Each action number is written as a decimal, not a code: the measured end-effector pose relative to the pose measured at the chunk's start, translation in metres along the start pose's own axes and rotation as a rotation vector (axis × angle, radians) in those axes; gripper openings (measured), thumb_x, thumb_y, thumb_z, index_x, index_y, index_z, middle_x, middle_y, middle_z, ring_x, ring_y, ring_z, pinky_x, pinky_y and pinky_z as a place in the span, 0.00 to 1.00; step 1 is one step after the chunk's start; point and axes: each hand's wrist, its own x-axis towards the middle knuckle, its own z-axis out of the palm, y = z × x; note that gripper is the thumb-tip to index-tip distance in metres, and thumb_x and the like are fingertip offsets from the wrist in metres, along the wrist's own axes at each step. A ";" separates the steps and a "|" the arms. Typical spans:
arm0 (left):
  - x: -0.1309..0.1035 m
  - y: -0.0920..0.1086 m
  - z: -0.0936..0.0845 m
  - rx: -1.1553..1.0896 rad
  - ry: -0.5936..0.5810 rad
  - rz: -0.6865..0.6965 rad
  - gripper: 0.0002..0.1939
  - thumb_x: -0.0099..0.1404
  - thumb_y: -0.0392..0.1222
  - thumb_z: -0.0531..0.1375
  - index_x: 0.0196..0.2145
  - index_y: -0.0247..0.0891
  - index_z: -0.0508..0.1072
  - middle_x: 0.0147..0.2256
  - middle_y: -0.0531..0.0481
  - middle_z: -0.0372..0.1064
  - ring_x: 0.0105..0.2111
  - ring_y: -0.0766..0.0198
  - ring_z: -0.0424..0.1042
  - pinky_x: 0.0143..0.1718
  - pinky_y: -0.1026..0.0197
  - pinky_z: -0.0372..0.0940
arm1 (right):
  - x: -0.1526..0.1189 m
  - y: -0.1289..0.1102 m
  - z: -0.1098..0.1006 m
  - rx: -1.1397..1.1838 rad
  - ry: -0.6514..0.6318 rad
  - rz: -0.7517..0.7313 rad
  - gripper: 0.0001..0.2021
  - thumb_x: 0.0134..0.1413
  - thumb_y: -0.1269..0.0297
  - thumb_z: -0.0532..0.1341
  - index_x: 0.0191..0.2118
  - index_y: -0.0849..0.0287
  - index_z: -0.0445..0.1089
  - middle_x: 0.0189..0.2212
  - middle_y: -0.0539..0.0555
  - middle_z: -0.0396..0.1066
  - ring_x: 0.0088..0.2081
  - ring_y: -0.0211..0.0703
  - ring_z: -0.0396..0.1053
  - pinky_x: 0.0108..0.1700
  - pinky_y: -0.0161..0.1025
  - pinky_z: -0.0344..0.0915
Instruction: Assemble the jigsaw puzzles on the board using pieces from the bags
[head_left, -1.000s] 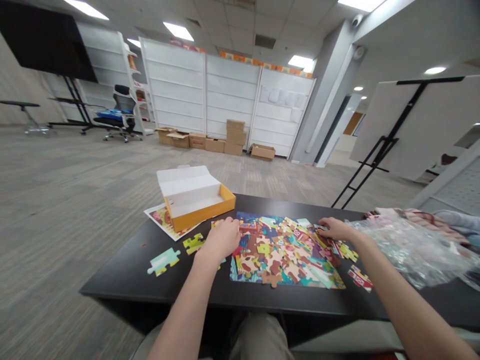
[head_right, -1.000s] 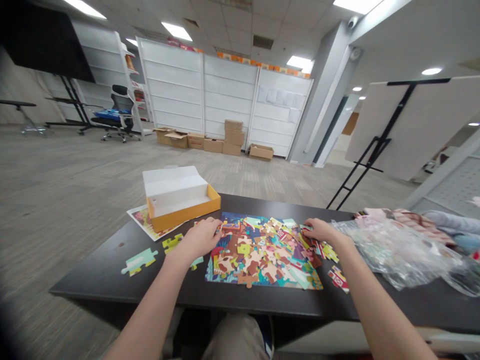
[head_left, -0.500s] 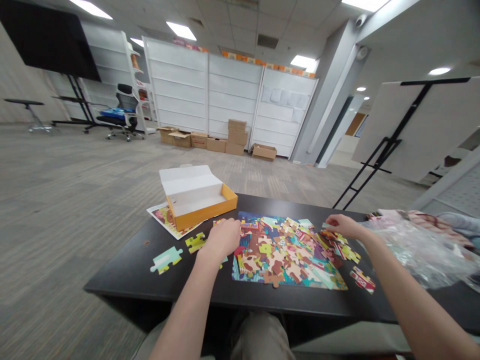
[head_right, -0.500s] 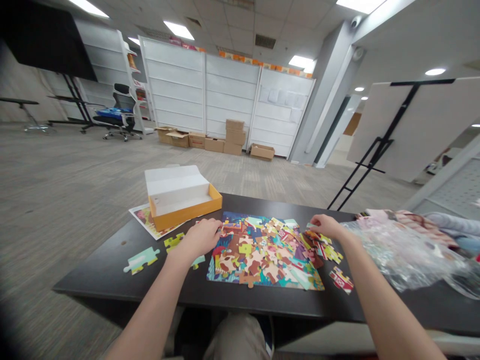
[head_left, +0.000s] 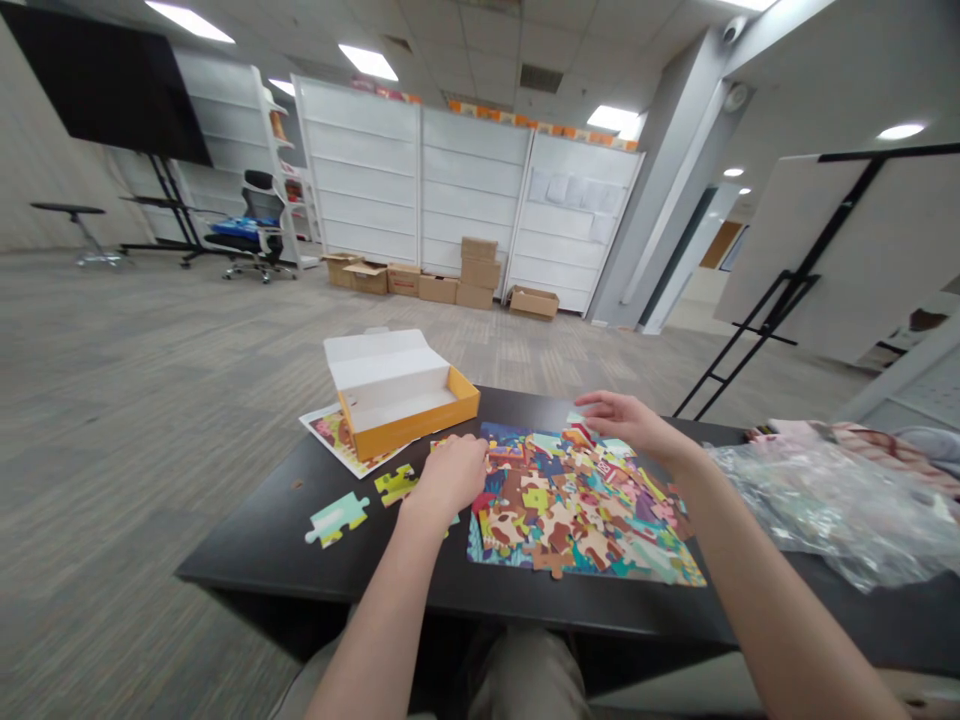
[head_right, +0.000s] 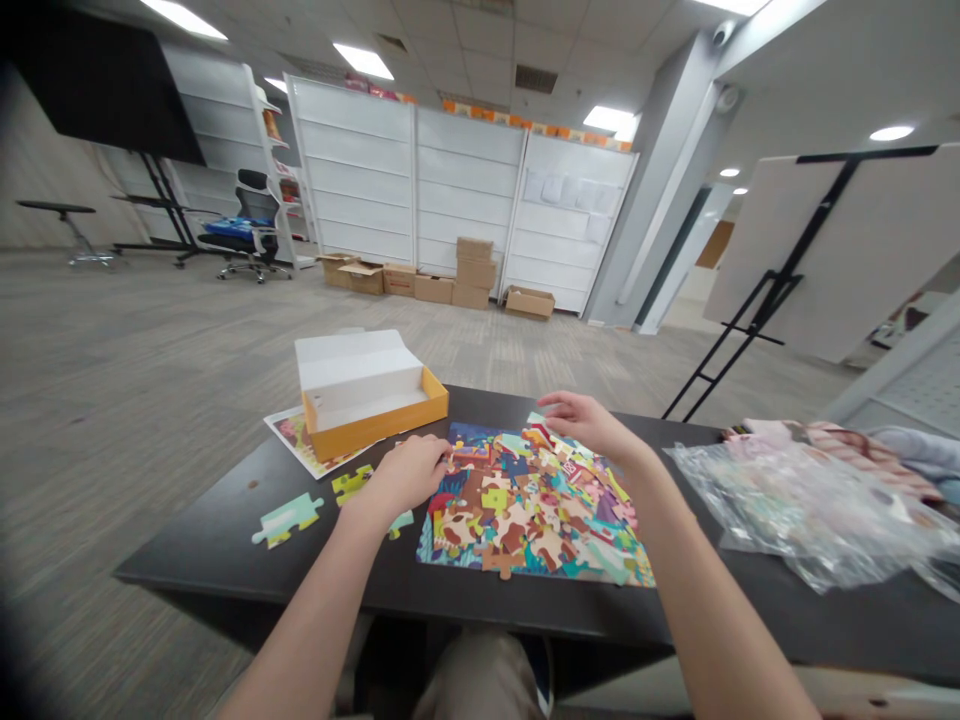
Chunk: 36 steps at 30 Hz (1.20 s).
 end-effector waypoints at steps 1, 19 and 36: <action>0.001 0.000 0.000 -0.026 0.014 0.001 0.15 0.69 0.37 0.53 0.48 0.38 0.77 0.45 0.40 0.76 0.48 0.47 0.74 0.47 0.48 0.70 | 0.006 -0.001 0.012 0.038 0.002 -0.012 0.25 0.44 0.50 0.72 0.46 0.59 0.74 0.36 0.57 0.78 0.37 0.45 0.76 0.41 0.41 0.71; 0.012 0.000 0.008 -0.371 0.217 0.231 0.17 0.66 0.33 0.59 0.52 0.41 0.70 0.53 0.48 0.70 0.50 0.59 0.73 0.54 0.58 0.67 | 0.046 0.008 0.094 0.273 -0.024 -0.094 0.19 0.42 0.53 0.73 0.36 0.60 0.74 0.31 0.52 0.78 0.33 0.41 0.75 0.40 0.40 0.71; 0.041 -0.001 0.010 -0.130 0.173 0.008 0.12 0.69 0.37 0.57 0.50 0.45 0.71 0.53 0.49 0.72 0.52 0.55 0.69 0.49 0.55 0.67 | 0.037 0.051 0.066 -0.622 0.000 -0.089 0.12 0.49 0.63 0.70 0.42 0.55 0.79 0.44 0.58 0.79 0.46 0.54 0.75 0.50 0.44 0.68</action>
